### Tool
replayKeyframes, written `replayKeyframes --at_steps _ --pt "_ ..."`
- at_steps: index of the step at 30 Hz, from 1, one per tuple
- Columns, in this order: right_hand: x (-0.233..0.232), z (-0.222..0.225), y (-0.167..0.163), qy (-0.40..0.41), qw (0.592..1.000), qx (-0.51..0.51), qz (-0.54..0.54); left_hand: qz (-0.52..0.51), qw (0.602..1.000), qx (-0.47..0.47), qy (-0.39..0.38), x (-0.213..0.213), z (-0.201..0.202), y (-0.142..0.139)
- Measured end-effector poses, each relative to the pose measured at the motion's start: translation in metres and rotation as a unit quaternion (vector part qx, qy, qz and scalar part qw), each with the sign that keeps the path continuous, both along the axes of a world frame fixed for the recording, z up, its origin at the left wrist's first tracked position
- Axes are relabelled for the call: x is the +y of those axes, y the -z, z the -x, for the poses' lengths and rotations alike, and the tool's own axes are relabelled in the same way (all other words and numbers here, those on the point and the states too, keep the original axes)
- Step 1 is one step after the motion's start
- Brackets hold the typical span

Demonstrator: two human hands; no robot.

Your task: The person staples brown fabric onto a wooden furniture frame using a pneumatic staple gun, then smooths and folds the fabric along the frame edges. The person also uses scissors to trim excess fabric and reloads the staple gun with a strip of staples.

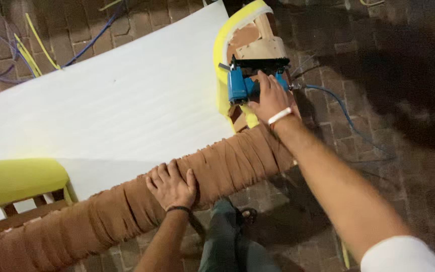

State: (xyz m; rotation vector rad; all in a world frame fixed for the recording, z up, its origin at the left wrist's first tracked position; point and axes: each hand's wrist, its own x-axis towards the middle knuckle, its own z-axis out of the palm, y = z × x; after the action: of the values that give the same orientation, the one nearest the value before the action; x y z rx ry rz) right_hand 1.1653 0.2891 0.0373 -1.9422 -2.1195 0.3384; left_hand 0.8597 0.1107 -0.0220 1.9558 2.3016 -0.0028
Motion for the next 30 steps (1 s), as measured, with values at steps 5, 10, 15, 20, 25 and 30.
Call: replayKeyframes --at_steps 5,10,15,20,25,30 --pt "0.045 -0.006 -0.015 -0.098 0.984 -0.092 0.116 0.010 1.000 -0.003 0.009 0.001 0.002 -0.005" --pt "0.032 -0.030 -0.041 -0.061 0.966 -0.037 0.247 -0.013 1.000 -0.011 0.001 0.003 0.001 -0.005" --pt "-0.048 -0.082 -0.065 0.160 0.899 0.191 0.360 -0.020 1.000 -0.012 -0.004 0.004 -0.002 -0.009" --pt "-0.092 -0.100 -0.030 0.130 0.891 0.075 0.429 -0.014 1.000 -0.002 -0.012 0.005 -0.006 -0.023" --pt "-0.117 -0.111 -0.020 0.135 0.876 0.182 0.425 0.013 1.000 0.005 -0.023 0.006 -0.013 -0.043" --pt "-0.155 -0.133 -0.039 0.114 0.873 0.135 0.455 0.017 0.998 -0.015 -0.062 0.004 -0.030 -0.060"
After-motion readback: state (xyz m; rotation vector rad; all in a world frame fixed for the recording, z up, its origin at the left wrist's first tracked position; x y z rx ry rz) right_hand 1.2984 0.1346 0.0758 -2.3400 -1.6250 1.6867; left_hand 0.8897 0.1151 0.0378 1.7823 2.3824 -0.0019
